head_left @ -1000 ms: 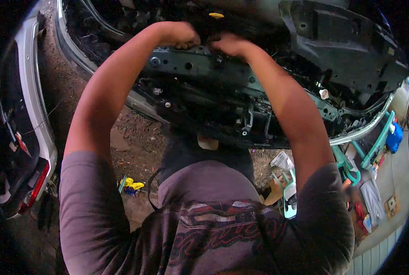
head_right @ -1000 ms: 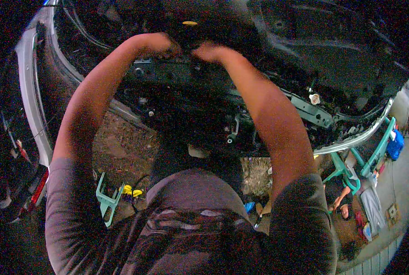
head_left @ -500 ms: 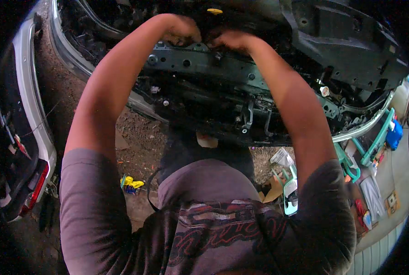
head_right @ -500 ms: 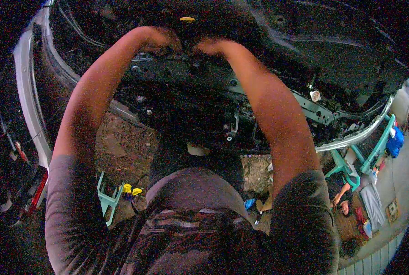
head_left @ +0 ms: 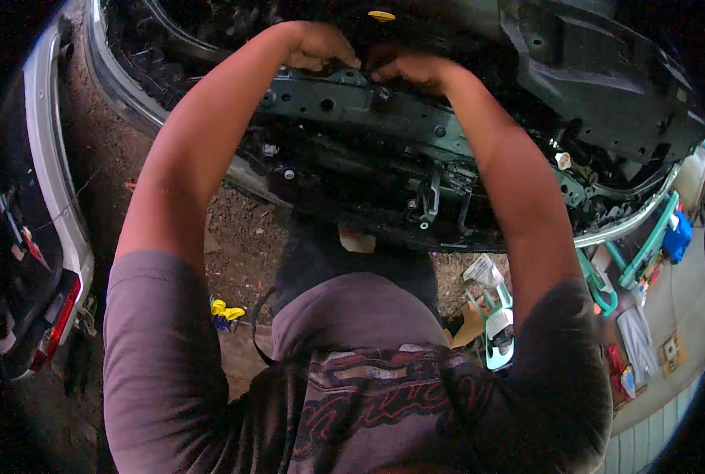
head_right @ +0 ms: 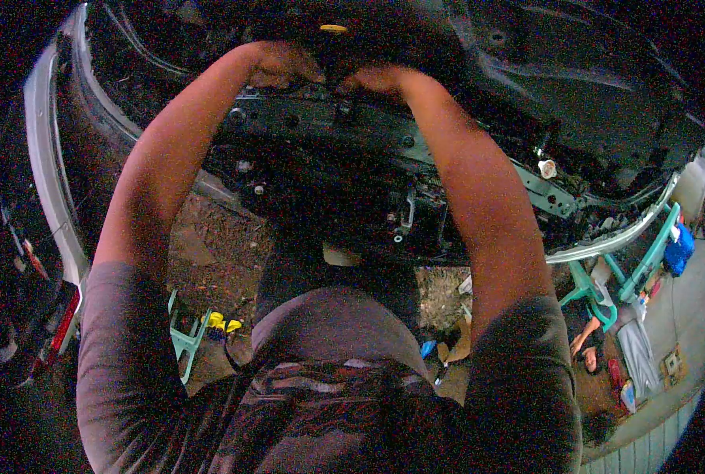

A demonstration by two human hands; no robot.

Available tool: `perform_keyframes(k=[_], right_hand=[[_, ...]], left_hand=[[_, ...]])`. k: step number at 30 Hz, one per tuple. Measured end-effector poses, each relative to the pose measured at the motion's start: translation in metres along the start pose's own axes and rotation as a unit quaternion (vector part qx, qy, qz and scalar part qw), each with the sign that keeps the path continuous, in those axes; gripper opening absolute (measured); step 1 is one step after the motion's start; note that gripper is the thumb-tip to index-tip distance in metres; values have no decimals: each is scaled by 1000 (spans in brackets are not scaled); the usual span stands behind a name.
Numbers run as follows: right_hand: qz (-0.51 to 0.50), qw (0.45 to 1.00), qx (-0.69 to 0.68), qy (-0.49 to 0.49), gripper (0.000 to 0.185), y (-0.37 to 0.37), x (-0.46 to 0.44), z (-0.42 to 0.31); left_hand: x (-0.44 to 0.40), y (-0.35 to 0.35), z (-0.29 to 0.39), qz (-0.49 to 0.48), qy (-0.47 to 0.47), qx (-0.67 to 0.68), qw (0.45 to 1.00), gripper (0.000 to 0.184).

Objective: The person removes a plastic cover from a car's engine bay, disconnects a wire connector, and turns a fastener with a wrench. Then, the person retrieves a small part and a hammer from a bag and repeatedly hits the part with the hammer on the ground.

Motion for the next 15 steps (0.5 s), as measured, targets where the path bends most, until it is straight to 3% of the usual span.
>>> perform_keyframes(k=[2, 5, 9, 11, 14, 15], right_hand=[[6, 1000, 9, 5, 34, 1, 4, -4], [-12, 999, -30, 21, 35, 2, 3, 2], [12, 997, 48, 55, 37, 1, 3, -1], [9, 997, 58, 45, 38, 0, 7, -10], [4, 995, 82, 51, 41, -1, 9, -16], [4, 995, 82, 52, 41, -3, 9, -15]], left_hand=[[1, 1, -2, 0, 22, 28, 999, 34], [-13, -1, -14, -39, 111, -52, 992, 50], [-3, 3, -5, -8, 73, -69, 995, 67], [6, 4, 6, 1, 57, -60, 997, 69], [23, 6, 28, 11, -5, -103, 995, 54], [30, 8, 34, 37, -48, -53, 997, 47]])
Point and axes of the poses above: each hand's wrist, its own x-axis away from the middle knuckle, its own y-axis out of the palm, z = x × y, the point moved 2 cm from there along -x, towards the middle knuckle, and after that the axes turned 5 degrees about z, right-handed, at the moved point
